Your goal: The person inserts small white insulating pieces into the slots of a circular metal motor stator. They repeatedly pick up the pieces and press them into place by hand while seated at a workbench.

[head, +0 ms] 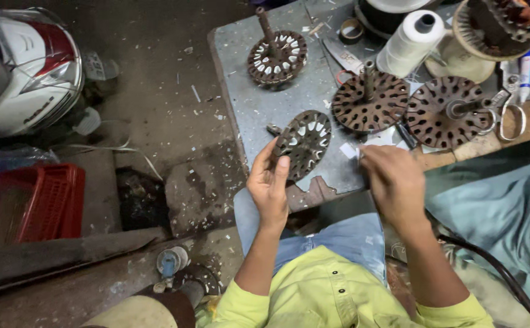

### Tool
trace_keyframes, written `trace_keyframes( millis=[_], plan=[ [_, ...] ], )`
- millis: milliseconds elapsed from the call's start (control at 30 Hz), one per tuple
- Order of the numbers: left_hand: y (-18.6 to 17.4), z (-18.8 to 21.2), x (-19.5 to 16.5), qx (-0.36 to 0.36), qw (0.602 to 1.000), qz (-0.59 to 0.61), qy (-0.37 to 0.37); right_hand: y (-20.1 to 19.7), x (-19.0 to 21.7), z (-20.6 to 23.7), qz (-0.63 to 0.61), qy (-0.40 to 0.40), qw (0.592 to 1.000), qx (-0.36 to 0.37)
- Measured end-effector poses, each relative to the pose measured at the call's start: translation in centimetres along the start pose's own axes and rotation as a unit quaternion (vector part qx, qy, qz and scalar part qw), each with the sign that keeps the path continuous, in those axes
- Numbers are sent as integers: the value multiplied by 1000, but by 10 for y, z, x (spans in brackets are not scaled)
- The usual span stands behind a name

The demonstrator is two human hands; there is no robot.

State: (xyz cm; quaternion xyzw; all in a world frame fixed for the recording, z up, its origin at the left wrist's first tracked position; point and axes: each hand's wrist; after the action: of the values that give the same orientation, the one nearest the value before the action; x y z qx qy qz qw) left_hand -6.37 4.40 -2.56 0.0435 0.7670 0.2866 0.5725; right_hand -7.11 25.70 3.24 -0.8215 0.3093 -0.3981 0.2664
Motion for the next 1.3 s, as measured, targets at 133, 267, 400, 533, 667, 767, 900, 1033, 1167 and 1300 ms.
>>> trace_keyframes(
  millis=[133, 267, 400, 533, 667, 767, 900, 1033, 1167, 1300],
  plan=[
    [2, 2, 0, -9, 1000, 13, -4, 7, 1, -2, 144, -139, 976, 88],
    [7, 2, -1, -27, 999, -3, 31, -1, -6, 10, 83, -149, 981, 88],
    [14, 14, -5, -33, 991, -65, 110, -17, -18, 37, 43, -157, 983, 89],
    [18, 44, -12, -20, 920, -293, 261, -22, -20, 63, -8, -125, 991, 38],
    [24, 72, -11, 77, 946, -253, 185, -11, -11, 73, -217, 101, 970, -45],
    [26, 79, -7, 102, 976, -190, 26, 1, -3, 70, -304, 143, 941, -36],
    [22, 74, -5, 99, 966, -238, 4, 8, 9, 61, -326, 127, 937, -9],
    [12, 76, -4, 86, 953, -288, -28, 1, 17, 55, -326, 79, 942, 3],
    [1, 85, 10, 107, 959, -262, -21, -11, 14, 58, -359, 86, 929, 32],
    [-14, 93, 28, 110, 972, -200, -58, -9, 8, 69, -398, 108, 908, 66]
  ],
)
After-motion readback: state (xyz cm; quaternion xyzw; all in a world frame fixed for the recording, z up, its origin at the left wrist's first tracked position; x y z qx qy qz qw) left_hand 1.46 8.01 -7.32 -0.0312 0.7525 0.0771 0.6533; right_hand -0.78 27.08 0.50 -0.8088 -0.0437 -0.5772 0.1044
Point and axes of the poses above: each hand's wrist, its own z-axis away from the middle knuckle, its own y-axis out of the palm, x = y × z
